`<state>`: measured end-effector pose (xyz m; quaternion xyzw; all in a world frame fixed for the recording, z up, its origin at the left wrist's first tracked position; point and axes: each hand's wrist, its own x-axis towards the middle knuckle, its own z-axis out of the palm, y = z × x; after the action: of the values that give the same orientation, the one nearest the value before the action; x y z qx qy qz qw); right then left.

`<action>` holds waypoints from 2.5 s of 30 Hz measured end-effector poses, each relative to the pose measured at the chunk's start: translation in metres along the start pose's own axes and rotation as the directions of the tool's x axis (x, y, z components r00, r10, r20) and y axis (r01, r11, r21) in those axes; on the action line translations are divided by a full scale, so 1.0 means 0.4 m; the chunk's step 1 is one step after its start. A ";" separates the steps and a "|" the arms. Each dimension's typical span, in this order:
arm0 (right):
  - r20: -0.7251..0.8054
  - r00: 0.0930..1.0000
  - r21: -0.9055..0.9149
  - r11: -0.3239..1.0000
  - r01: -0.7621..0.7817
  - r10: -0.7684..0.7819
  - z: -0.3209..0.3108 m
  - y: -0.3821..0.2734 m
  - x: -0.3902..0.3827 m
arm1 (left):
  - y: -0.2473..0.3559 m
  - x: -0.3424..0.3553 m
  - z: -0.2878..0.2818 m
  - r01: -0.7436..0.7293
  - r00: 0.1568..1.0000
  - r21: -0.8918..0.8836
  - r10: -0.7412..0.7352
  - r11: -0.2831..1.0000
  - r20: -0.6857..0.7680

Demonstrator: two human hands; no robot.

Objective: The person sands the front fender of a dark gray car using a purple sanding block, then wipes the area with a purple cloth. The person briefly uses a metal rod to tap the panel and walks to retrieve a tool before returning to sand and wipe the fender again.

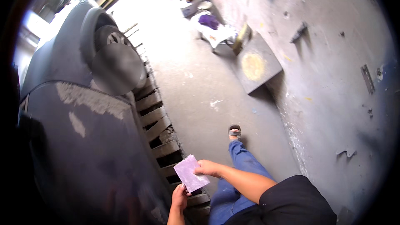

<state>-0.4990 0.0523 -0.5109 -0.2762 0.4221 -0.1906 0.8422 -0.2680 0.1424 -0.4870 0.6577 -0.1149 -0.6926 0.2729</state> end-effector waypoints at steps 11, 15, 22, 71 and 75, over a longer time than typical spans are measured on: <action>-0.129 0.988 0.429 0.893 0.135 -0.087 -0.338 -0.060 -0.037 | 0.284 0.188 0.377 0.018 0.986 0.326 -0.070 0.945 0.148; -0.138 0.985 0.510 0.845 0.160 -0.103 -0.466 -0.178 -0.074 | 0.426 0.269 0.544 -0.078 0.980 0.467 -0.018 0.881 0.197; -0.241 0.962 0.362 0.908 0.211 -0.128 -0.611 -0.453 -0.123 | 0.653 0.312 0.778 -0.147 0.965 0.518 0.008 0.843 0.261; -0.279 0.926 -0.155 0.964 0.217 -0.253 -1.092 -2.649 1.320 | 2.913 1.441 1.019 -0.168 0.940 0.340 0.047 0.925 0.337; -0.274 0.954 -0.144 0.986 0.083 -0.120 -1.082 -2.870 1.479 | 3.153 1.598 0.975 -0.180 0.940 0.383 0.044 0.906 0.339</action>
<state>-0.6154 -1.2967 -0.3633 -0.3220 0.5345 -0.2430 0.7427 -0.3526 -1.3137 -0.3333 0.5702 -0.3380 -0.7342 0.1469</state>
